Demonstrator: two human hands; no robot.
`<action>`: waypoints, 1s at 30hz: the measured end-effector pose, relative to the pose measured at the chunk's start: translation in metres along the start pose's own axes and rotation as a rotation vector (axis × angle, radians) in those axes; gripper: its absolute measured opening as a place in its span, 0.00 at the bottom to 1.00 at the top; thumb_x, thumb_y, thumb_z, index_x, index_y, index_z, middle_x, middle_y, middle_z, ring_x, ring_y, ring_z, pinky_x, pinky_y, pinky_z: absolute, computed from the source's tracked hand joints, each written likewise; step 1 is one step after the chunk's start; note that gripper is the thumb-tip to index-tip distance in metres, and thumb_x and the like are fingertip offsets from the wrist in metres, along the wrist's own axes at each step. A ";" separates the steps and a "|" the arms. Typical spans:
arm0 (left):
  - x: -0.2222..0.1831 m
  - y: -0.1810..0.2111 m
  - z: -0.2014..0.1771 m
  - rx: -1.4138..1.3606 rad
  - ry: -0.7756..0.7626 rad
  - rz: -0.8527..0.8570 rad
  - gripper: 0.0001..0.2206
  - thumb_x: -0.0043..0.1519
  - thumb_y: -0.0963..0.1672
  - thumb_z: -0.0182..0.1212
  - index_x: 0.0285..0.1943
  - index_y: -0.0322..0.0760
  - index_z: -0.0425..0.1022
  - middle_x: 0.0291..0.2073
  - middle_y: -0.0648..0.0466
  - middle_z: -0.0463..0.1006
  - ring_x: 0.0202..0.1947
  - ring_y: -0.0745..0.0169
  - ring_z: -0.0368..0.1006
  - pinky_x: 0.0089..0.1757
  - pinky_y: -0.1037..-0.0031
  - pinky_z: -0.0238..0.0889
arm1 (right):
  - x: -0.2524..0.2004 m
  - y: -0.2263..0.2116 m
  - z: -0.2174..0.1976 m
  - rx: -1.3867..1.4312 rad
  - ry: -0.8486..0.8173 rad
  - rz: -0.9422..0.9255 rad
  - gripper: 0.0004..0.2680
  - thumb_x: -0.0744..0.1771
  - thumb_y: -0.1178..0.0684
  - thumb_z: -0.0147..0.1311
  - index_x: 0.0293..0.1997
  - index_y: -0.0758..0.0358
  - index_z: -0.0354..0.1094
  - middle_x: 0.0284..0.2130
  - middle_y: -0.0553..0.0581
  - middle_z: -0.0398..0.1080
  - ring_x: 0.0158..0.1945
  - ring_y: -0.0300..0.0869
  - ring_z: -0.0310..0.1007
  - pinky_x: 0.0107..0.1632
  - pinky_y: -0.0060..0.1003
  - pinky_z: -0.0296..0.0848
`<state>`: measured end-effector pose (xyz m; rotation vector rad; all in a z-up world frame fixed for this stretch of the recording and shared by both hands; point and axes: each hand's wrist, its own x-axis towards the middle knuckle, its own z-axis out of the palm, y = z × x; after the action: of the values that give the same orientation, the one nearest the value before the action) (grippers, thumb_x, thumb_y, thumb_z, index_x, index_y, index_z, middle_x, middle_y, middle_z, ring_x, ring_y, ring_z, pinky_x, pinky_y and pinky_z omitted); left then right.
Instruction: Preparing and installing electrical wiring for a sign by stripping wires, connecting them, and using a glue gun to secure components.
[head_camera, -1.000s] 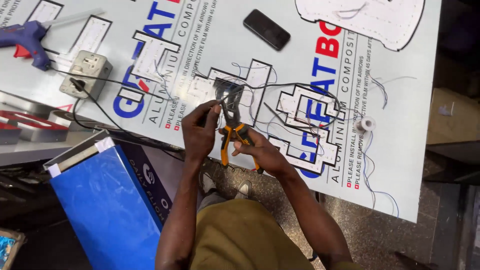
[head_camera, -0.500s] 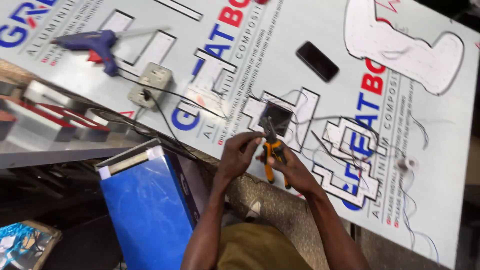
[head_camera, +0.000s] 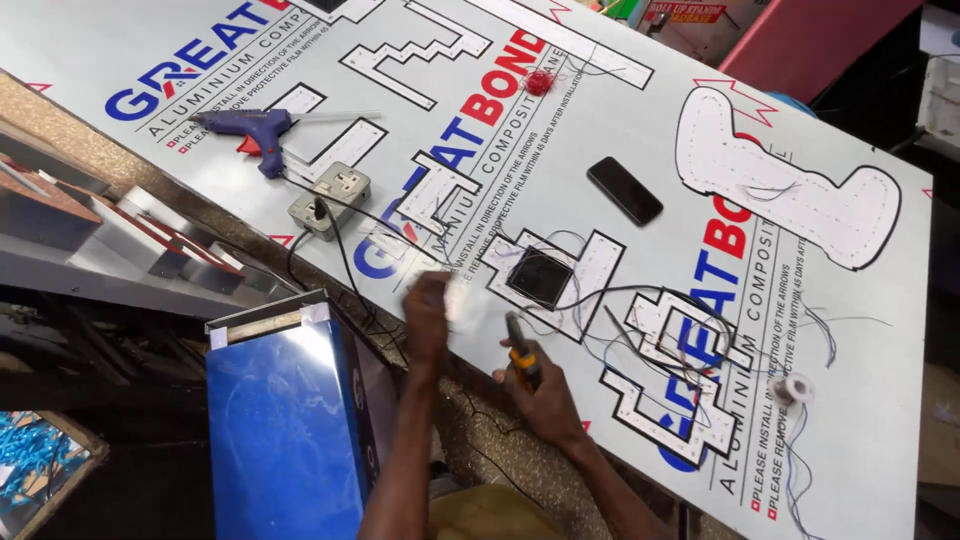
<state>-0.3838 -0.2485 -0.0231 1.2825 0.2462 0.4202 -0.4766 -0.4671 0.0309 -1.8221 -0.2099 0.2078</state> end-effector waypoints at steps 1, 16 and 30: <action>-0.003 0.024 0.003 0.003 -0.004 0.004 0.11 0.79 0.46 0.56 0.50 0.38 0.83 0.41 0.51 0.84 0.49 0.58 0.75 0.56 0.62 0.69 | -0.007 -0.019 -0.007 0.004 0.004 -0.004 0.16 0.70 0.50 0.70 0.65 0.58 0.75 0.28 0.55 0.77 0.32 0.40 0.73 0.41 0.39 0.75; -0.070 0.042 0.029 0.149 -0.010 -0.178 0.16 0.77 0.53 0.63 0.49 0.38 0.85 0.21 0.61 0.64 0.24 0.74 0.60 0.30 0.81 0.54 | -0.069 -0.034 -0.132 -0.683 -0.454 -0.100 0.18 0.73 0.48 0.60 0.69 0.68 0.70 0.53 0.81 0.79 0.61 0.78 0.75 0.62 0.78 0.70; -0.074 0.068 0.023 -0.071 0.132 -0.077 0.19 0.78 0.52 0.55 0.44 0.35 0.80 0.19 0.62 0.55 0.21 0.75 0.58 0.28 0.85 0.56 | 0.057 0.095 -0.097 -0.726 0.075 -0.095 0.28 0.67 0.65 0.62 0.77 0.44 0.63 0.59 0.61 0.72 0.64 0.65 0.77 0.59 0.68 0.80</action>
<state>-0.4521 -0.2854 0.0442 1.1737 0.3878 0.4446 -0.3943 -0.5679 -0.0377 -2.5262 -0.3490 -0.0141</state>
